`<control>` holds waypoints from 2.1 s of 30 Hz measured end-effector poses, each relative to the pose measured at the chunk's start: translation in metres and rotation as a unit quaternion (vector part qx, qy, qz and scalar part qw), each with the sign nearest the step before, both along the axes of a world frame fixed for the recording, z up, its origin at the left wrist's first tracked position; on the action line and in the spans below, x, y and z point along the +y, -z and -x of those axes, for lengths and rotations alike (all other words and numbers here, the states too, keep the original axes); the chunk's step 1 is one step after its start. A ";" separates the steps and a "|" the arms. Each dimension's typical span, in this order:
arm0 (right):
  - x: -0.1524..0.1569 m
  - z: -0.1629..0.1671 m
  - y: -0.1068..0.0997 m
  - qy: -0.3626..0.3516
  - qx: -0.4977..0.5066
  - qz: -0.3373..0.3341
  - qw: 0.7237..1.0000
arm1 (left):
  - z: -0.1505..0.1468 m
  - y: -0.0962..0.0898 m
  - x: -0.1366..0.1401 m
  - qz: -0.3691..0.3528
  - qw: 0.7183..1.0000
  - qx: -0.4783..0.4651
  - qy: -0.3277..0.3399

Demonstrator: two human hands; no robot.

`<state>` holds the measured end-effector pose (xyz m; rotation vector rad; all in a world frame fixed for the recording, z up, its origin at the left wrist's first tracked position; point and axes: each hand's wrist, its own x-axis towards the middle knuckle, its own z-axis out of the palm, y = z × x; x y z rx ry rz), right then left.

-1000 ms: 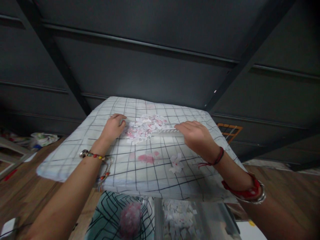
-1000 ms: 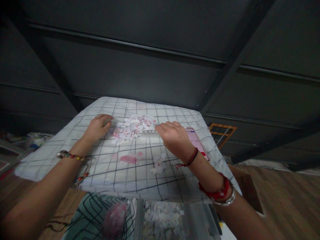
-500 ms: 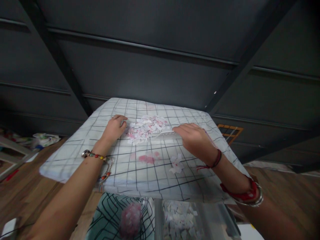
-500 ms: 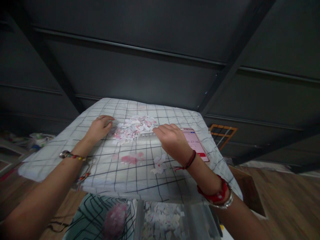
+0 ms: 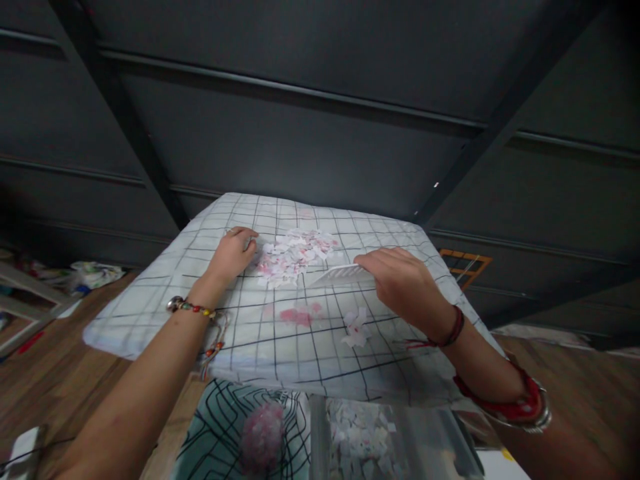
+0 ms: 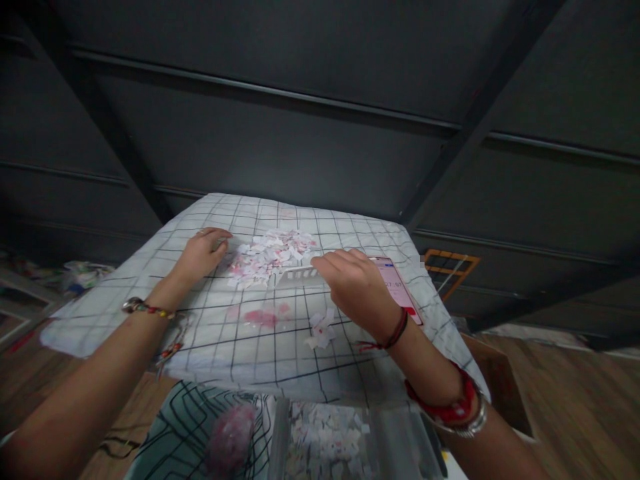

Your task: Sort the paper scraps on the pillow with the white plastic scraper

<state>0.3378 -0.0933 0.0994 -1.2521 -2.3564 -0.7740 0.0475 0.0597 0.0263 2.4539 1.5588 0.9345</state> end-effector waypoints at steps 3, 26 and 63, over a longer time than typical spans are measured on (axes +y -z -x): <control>0.002 0.000 0.000 -0.007 -0.002 -0.006 1.000 | 0.000 0.000 0.000 0.003 1.000 -0.005 0.000; -0.005 0.003 0.002 0.010 -0.015 0.016 1.000 | 0.000 -0.002 0.000 0.014 0.999 -0.029 0.002; 0.000 -0.037 -0.011 -0.027 -0.005 0.017 0.999 | 0.000 0.001 0.001 0.004 1.000 0.004 0.010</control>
